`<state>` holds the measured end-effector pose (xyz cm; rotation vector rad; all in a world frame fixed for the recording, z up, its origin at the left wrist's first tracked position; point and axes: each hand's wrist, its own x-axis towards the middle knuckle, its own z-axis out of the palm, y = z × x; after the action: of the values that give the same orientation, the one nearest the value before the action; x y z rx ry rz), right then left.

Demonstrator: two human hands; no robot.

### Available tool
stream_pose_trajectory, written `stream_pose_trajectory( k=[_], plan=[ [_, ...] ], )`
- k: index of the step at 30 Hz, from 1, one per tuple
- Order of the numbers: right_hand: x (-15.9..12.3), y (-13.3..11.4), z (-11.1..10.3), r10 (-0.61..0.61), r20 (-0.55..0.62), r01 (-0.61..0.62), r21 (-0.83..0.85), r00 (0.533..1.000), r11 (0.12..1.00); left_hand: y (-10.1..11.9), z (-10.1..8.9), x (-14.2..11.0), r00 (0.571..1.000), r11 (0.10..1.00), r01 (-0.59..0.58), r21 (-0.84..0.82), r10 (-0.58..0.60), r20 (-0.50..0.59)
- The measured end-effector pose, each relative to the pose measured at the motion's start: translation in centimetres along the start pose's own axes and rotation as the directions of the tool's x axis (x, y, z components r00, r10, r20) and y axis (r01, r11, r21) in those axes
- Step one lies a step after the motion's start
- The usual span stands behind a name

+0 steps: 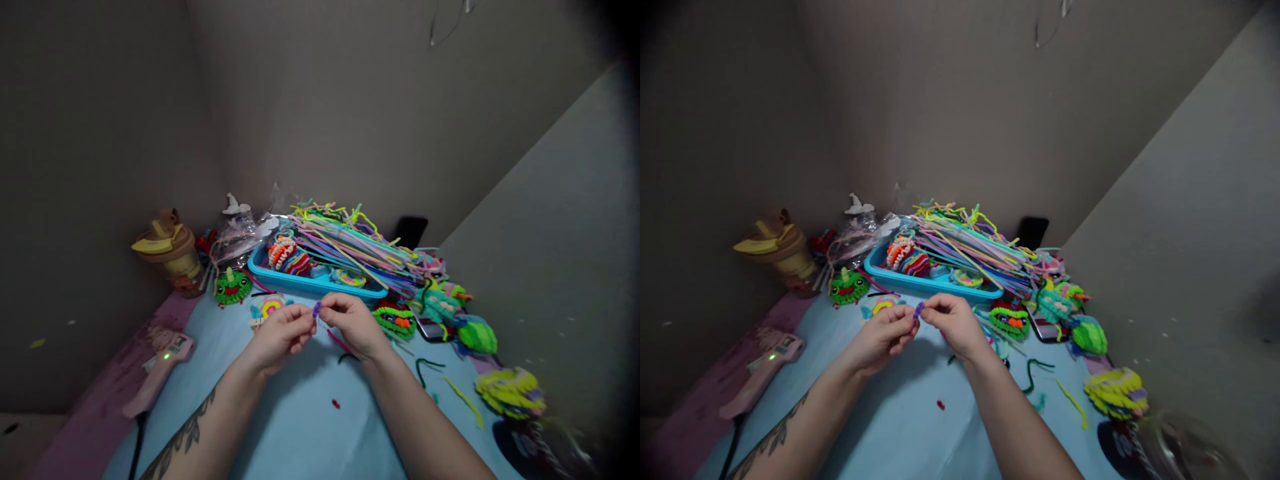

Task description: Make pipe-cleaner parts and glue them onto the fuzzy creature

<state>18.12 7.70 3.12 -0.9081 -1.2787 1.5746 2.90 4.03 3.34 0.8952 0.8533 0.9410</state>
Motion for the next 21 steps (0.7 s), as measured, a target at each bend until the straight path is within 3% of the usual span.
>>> stream_pose_trajectory(
  k=[5, 9, 12, 15, 18, 21],
  plan=[
    [-0.1, 0.4, 0.0, 0.071, 0.128, -0.091, 0.160, 0.989, 0.983, -0.5, -0.4, 0.0, 0.955, 0.934, 0.260, -0.246, -0.212, 0.208],
    [0.0, 0.7, -0.2, 0.086, 0.198, -0.117, 0.152, 0.976, 0.981, -0.8, -0.7, 0.2, 0.927, 0.875, 0.354, -0.329, -0.283, 0.245],
    [0.1, 0.8, -0.2, 0.058, 0.139, -0.075, 0.116, 0.989, 0.990, -0.7, -0.4, 0.2, 0.964, 0.899, 0.258, -0.355, -0.213, 0.162],
    [0.2, 0.9, 0.1, 0.044, 0.042, -0.047, 0.062, 0.998, 0.997, -0.5, 0.3, 0.3, 0.999, 0.980, 0.041, -0.196, -0.041, 0.000],
    [0.2, 0.7, 0.6, 0.017, -0.051, -0.018, -0.016, 0.999, 1.000, -0.5, 0.7, 0.4, 0.970, 0.986, -0.113, 0.120, 0.136, -0.199],
    [0.2, 0.5, 0.9, -0.013, -0.096, 0.006, -0.071, 0.995, 0.997, -0.5, 0.8, 0.5, 0.928, 0.948, -0.119, 0.295, 0.212, -0.307]
  ],
)
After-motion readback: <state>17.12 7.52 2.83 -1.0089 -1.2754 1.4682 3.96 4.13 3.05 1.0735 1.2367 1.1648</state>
